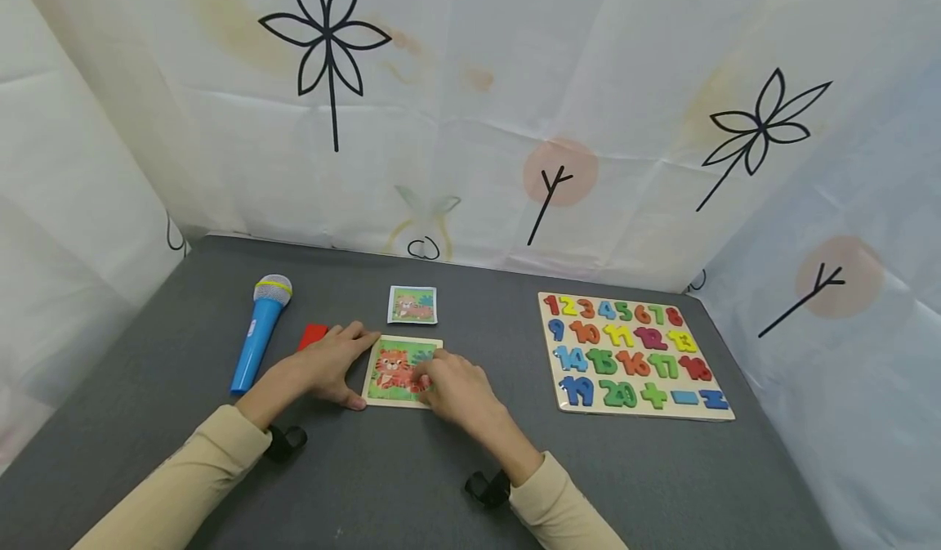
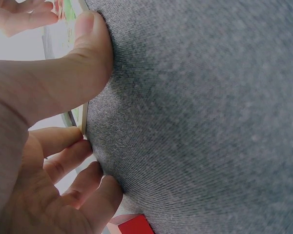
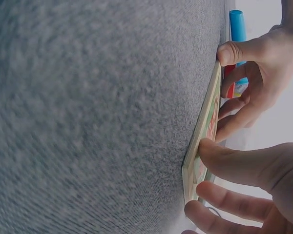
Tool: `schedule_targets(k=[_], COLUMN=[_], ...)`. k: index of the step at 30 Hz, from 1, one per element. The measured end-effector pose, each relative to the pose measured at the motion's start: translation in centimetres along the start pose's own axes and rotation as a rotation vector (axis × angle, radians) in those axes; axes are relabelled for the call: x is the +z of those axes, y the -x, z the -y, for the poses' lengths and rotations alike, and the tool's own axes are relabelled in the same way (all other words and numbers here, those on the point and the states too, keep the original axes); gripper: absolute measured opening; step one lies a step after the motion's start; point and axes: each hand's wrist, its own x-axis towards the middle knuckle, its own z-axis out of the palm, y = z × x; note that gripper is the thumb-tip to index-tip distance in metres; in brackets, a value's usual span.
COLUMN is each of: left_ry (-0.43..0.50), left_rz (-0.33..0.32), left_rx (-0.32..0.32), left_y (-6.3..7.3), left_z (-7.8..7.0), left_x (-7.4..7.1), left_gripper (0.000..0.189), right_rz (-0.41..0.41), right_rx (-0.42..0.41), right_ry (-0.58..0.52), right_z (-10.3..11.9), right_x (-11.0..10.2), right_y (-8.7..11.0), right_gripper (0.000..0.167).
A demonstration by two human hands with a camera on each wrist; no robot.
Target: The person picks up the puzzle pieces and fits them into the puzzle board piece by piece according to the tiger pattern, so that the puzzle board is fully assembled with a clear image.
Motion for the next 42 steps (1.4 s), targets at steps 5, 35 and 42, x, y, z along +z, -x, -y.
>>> schedule_targets(k=[5, 35, 42], left_ry=[-0.013, -0.004, 0.012], left_rz=[-0.009, 0.001, 0.022], left_rx=[0.010, 0.010, 0.005], left_y=[0.0, 0.2, 0.3], left_z=[0.1, 0.2, 0.1], left_x=[0.1, 0.0, 0.0], left_gripper=[0.100, 0.100, 0.100], right_rz=[0.000, 0.014, 0.005], right_rx=[-0.013, -0.093, -0.112], right_ry=[0.032, 0.124, 0.110], right_z=[0.2, 0.4, -0.6], right_x=[0.0, 0.0, -0.2], right_y=[0.1, 0.2, 0.3], right_gripper=[0.018, 0.017, 0.020])
